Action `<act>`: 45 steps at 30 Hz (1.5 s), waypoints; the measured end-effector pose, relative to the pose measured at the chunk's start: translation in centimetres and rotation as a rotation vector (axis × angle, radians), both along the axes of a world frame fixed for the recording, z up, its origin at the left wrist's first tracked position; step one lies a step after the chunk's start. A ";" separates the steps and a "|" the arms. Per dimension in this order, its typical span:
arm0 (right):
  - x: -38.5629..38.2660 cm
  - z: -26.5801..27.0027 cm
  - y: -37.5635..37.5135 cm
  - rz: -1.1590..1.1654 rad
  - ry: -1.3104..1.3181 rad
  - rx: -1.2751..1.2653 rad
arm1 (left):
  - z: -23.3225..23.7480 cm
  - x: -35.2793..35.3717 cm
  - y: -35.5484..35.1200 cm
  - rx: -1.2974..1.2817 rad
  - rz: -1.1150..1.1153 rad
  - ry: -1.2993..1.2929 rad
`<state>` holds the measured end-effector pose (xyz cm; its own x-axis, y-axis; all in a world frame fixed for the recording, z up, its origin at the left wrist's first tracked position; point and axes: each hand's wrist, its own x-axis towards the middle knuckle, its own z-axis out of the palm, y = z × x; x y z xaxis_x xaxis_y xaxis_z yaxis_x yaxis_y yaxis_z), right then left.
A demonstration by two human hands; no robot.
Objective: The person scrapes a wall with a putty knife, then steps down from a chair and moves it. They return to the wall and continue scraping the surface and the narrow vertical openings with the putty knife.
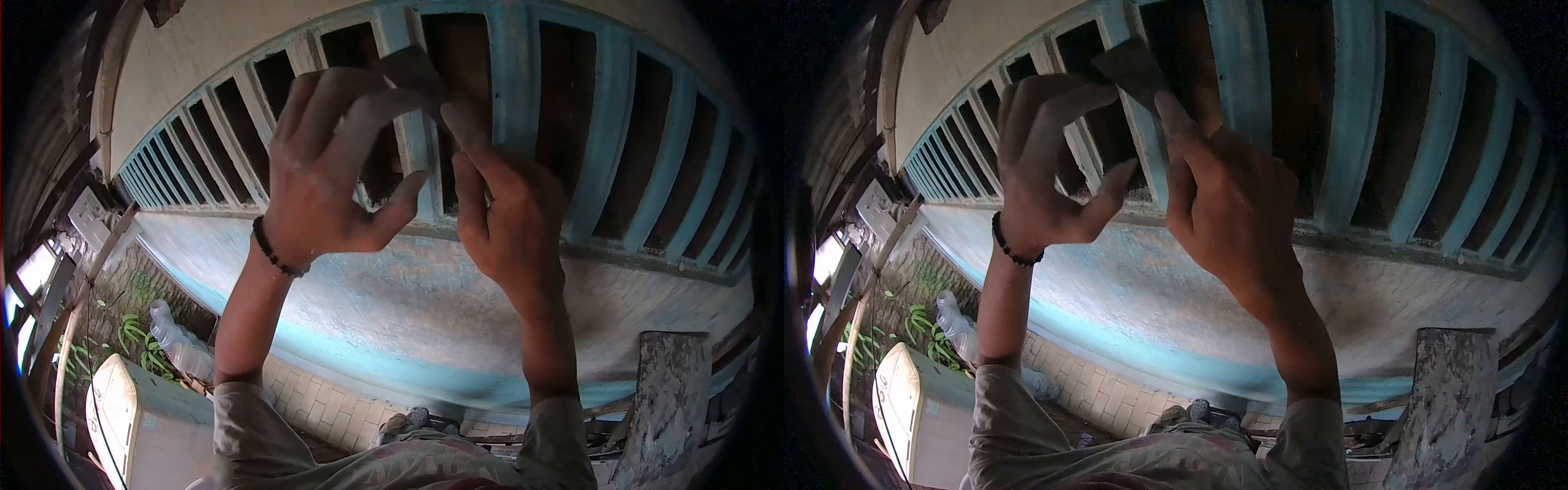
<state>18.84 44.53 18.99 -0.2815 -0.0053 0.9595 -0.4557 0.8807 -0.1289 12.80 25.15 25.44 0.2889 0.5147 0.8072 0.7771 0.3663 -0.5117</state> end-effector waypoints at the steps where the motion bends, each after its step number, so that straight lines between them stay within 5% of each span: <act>1: 0.3 0.3 -0.4 0.011 -0.025 -0.031 | 0.0 -0.2 0.3 -0.038 0.018 0.013; 10: 0.4 -0.4 -0.9 -0.032 0.004 -0.027 | -2.7 -2.8 3.0 -0.045 0.074 -0.030; 16: 0.2 0.2 -0.9 -0.019 0.011 -0.016 | -1.3 -4.1 4.2 0.132 0.037 0.174; 45: -0.2 0.7 -1.5 -0.007 0.000 -0.047 | -0.9 -4.4 5.7 0.290 -0.070 0.188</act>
<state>18.63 43.06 19.73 -0.2809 0.0420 0.9588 -0.4493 0.8770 -0.1701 8.36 30.80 24.52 0.4725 0.2461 0.8463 0.7075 0.4666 -0.5307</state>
